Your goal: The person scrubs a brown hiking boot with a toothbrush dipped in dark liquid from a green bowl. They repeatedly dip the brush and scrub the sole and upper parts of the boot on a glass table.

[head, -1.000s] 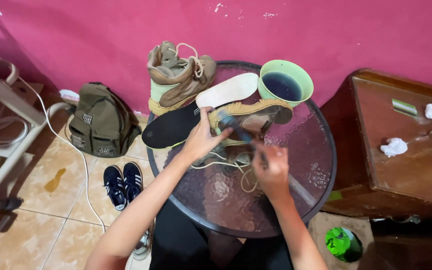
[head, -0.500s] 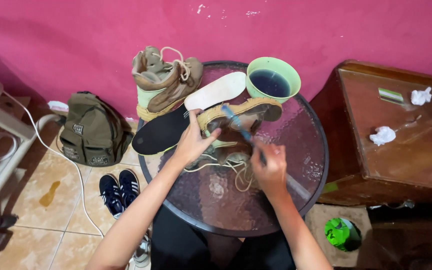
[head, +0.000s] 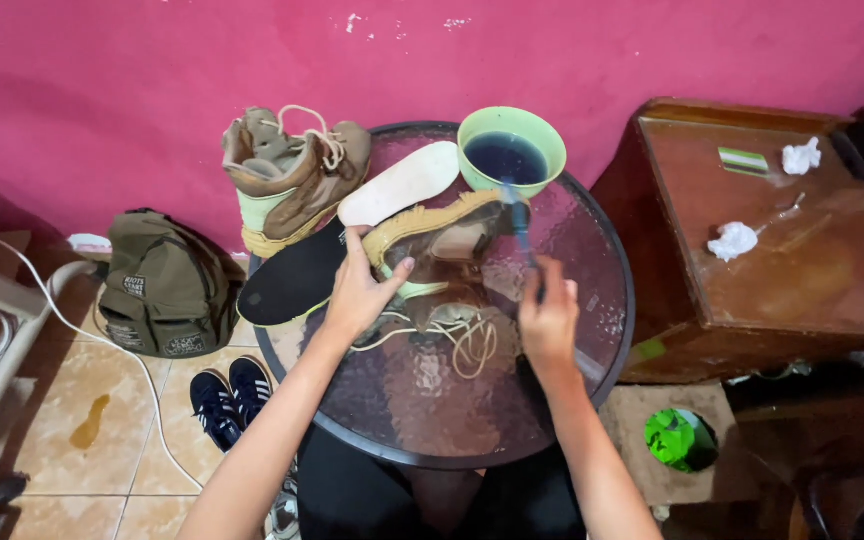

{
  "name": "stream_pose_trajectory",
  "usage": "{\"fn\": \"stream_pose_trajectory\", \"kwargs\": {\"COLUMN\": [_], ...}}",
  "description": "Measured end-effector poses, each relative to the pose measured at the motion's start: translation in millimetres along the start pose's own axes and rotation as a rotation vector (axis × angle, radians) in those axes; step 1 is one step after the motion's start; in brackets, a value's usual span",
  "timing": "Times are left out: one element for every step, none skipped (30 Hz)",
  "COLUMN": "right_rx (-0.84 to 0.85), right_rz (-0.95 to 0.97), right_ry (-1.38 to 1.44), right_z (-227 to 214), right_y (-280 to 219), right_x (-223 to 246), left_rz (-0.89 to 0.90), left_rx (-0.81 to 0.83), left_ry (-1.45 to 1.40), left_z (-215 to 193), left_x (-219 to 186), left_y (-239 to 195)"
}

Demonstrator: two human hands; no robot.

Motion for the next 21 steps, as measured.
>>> {"fn": "stream_pose_trajectory", "kwargs": {"right_rx": [-0.011, -0.022, -0.03, -0.038, 0.016, 0.069, 0.07, 0.068, 0.06, 0.054, 0.05, 0.045, 0.043, 0.041, 0.042, 0.044, 0.056, 0.068, 0.059, 0.027, 0.0], "right_rz": [0.007, -0.049, -0.108, -0.103, 0.063, 0.229, 0.229, 0.198, 0.171, 0.175, 0.066, -0.044, -0.041, 0.075, 0.182, 0.178, 0.172, 0.167, 0.171, 0.103, 0.032], "right_ry": [-0.005, 0.014, 0.036, 0.035, -0.009, -0.054, -0.058, -0.07, -0.081, -0.084, -0.069, -0.054, -0.055, -0.109, -0.161, -0.161, -0.116, -0.071, -0.072, -0.108, -0.142], "right_z": [2, 4, 8, 3, -1, -5, -1, 2, 6, -1, -5, -9, -7, -4, -1, -2, -3, -5, -5, -5, -4], "right_y": [-2, -5, -6, -2, 1, 3, 1, 0, -1, -4, -6, -7, -8, -10, -10, -8, -10, -11, -13, -14, -16], "right_x": [8, 18, 30, 26, 19, 12, 9, 6, 3, 11, 22, 34, 21, 6, -9, -7, -5, -3, 2, 9, 17], "left_rz": [0.009, 0.0, -0.012, -0.006, -0.014, -0.023, -0.024, -0.022, -0.015, -0.01, -0.024, -0.037, -0.035, -0.036, -0.039, -0.04, -0.037, -0.034, -0.026, -0.031, -0.04], "left_rx": [0.01, 0.001, -0.012, -0.007, -0.005, -0.003, 0.0, -0.005, -0.006, 0.0, -0.002, -0.004, -0.001, 0.003, 0.0, -0.004, -0.004, -0.003, 0.002, 0.003, 0.0], "left_ry": [0.004, -0.001, -0.004, 0.001, 0.006, 0.011, 0.008, 0.009, 0.015, 0.016, 0.009, 0.002, 0.004, 0.009, 0.01, 0.007, 0.007, 0.007, 0.011, 0.013, 0.013], "left_z": [1, 2, 0, 0, 0, 1, 0, 0, 0, 2, 1, 0, 1, 1, 1, 1, 1, 1, 2, 2, 1], "left_x": [-1, -2, -3, -3, -2, -1, 3, 6, 7, 5, 3, 1, 2, 4, 6, 5, 4, 3, 2, 1, 2], "left_y": [0, 0, -1, 1, 0, -1, 1, 2, 6, 4, 3, 3, 3, 2, 1, 2, 1, 1, 2, 3, 1]}}
Point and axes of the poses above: each hand's wrist, its own y-axis towards the middle knuckle, its own z-axis out of the palm, x = y × z, the point moved 2 cm from there along y, towards the middle knuckle, and after that the axes turned 1 degree about -z, right-handed, at the moved point
